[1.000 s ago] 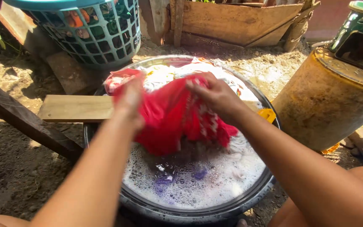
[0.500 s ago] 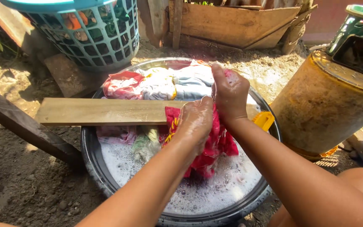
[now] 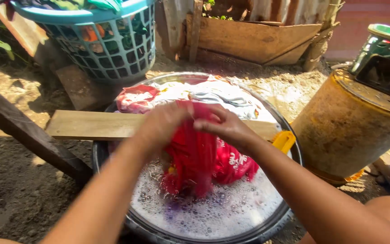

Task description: The person washes a shirt by scrubbing it on a wooden board with a brush and then lathering, scrubbing, and wringing it by hand in a tub of soapy water.

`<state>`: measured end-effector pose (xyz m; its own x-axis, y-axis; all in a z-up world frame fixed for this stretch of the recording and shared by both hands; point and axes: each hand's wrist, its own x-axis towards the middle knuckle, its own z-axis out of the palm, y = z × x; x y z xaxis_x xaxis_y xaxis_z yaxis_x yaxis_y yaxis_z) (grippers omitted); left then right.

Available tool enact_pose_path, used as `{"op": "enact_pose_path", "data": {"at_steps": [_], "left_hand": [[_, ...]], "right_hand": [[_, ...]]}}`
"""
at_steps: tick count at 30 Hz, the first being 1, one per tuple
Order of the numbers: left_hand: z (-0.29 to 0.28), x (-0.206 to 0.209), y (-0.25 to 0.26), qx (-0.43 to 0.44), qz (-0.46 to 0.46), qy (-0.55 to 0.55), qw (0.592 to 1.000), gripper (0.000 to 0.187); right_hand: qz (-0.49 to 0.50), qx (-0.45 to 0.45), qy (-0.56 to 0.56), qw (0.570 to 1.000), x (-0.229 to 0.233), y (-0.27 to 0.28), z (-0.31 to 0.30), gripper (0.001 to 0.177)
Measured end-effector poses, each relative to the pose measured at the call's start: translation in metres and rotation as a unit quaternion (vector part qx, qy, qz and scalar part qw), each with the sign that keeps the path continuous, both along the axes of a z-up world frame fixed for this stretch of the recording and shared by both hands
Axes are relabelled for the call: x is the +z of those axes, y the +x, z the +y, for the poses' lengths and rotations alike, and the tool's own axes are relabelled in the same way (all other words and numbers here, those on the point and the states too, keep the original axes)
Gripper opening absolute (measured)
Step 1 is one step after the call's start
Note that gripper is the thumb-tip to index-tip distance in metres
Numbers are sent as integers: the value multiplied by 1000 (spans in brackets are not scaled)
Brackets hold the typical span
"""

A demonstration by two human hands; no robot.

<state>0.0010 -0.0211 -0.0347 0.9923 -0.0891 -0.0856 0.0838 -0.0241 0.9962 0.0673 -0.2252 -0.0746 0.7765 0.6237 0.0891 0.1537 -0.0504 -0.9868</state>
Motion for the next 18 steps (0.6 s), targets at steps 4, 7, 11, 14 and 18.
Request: {"op": "enact_pose_path", "data": {"at_steps": [4,7,11,14,18], "left_hand": [[42,74,2,19,-227,-156,961,37],[23,39,17,111,-141,-177,968,64],[-38,-68,41,177,201,-76,961,64],[-73,-112,49,117,145,-217,958,39],[-104,-132,37,158,149,-354,910,26]], "right_hand": [[-248,-37,-295,922,-38,24,-14,63],[-295,-127,-247,914,-14,11,3,48],[-162,-168,50,971,39,-48,36,38],[-153,-180,144,961,36,-64,45,31],[-261,-274,33,925,20,-38,31,35]]}}
